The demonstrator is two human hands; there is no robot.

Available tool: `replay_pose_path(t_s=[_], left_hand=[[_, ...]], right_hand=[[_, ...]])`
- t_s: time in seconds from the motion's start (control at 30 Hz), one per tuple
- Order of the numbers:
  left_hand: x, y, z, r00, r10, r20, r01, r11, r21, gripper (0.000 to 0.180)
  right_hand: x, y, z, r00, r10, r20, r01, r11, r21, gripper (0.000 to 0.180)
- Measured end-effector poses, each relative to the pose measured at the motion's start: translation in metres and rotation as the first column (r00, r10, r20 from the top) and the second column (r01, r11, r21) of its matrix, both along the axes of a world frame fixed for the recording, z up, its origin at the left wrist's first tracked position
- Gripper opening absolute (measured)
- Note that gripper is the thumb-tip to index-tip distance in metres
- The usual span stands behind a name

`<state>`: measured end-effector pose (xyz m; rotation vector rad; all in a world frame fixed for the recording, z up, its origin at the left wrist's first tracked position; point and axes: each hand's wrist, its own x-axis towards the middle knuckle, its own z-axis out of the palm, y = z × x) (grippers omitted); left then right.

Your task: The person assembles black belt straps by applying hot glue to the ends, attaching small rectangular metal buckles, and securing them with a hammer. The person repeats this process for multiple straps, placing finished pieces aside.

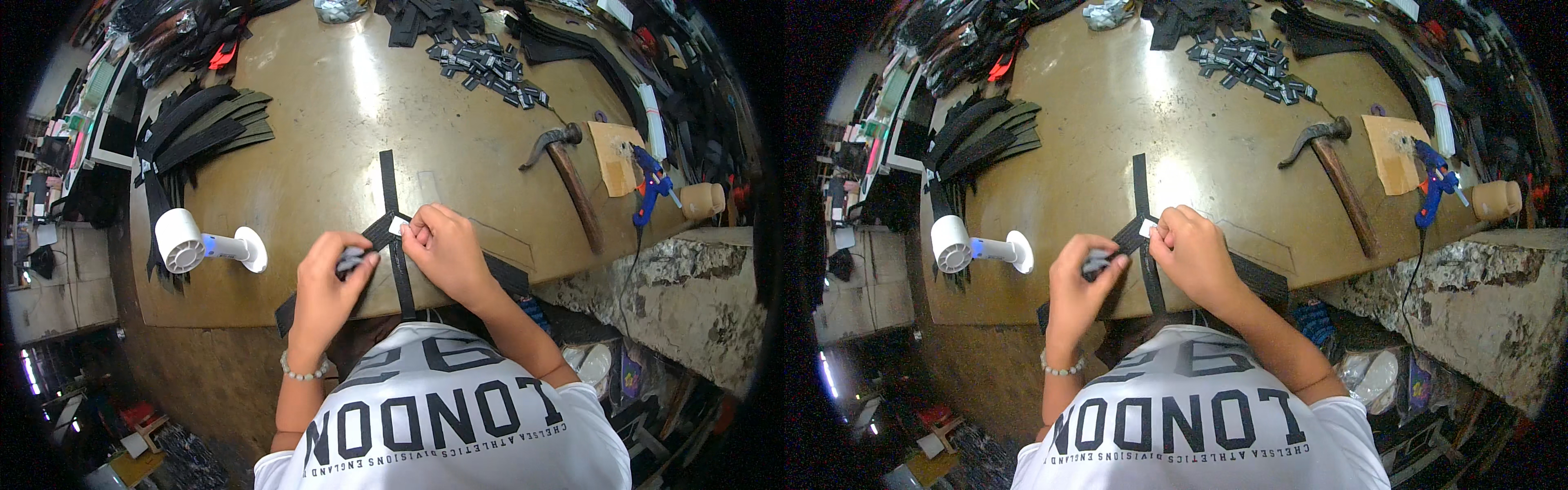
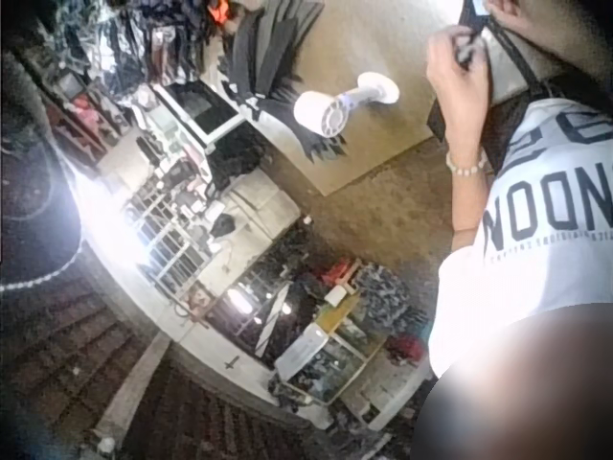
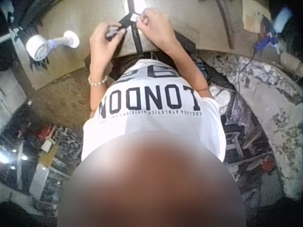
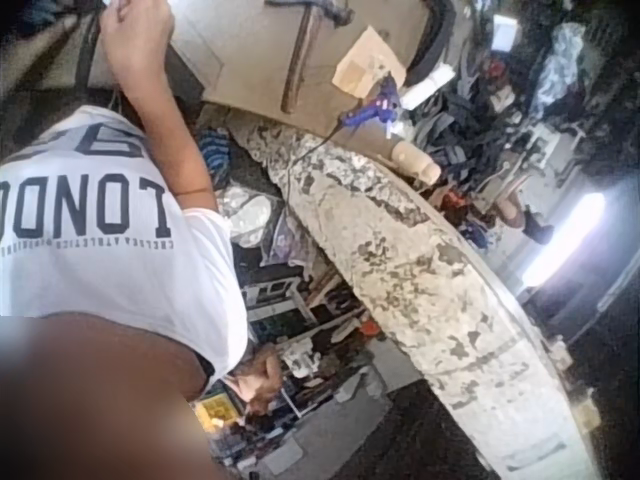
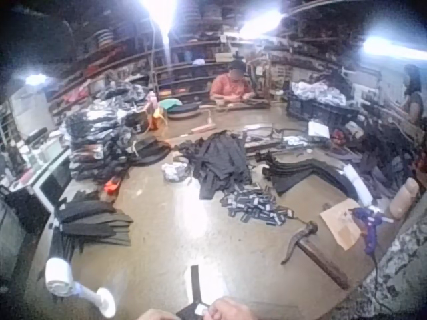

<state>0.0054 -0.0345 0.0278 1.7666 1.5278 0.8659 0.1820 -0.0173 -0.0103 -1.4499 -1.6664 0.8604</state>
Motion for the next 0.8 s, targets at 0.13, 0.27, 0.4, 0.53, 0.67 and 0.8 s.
replay_pose_path(t_s=[0.13,0.27,0.4,0.53,0.67,0.8], left_hand=[[0.0,-0.005,-0.014,0.99,-0.138,-0.016,0.139,0.982,0.131,0.021],[0.006,0.002,-0.027,0.997,-0.069,0.02,0.064,0.984,0.168,0.019],[0.011,0.009,-0.023,0.997,0.057,0.043,-0.059,0.997,0.04,0.016],[0.017,0.018,-0.019,0.994,0.098,-0.042,-0.099,0.995,-0.016,0.017],[0.017,0.02,-0.019,0.991,0.122,-0.054,-0.128,0.986,-0.107,0.018],[0.017,0.018,-0.02,0.989,0.101,-0.106,-0.099,0.995,0.024,0.017]], right_hand=[[-0.001,0.0,0.0,1.0,-0.005,-0.02,0.005,1.0,-0.012,0.018],[0.0,-0.002,0.001,0.999,-0.006,-0.033,0.006,1.0,0.003,0.018],[0.0,0.0,-0.001,1.0,-0.002,0.005,0.002,1.0,-0.006,0.018],[-0.001,-0.001,0.005,0.999,0.002,0.039,-0.001,0.999,-0.035,0.017],[0.003,-0.005,0.029,0.994,-0.066,0.083,0.062,0.997,0.046,0.012],[0.011,0.012,0.041,0.972,0.235,-0.018,-0.234,0.97,0.067,0.015]])
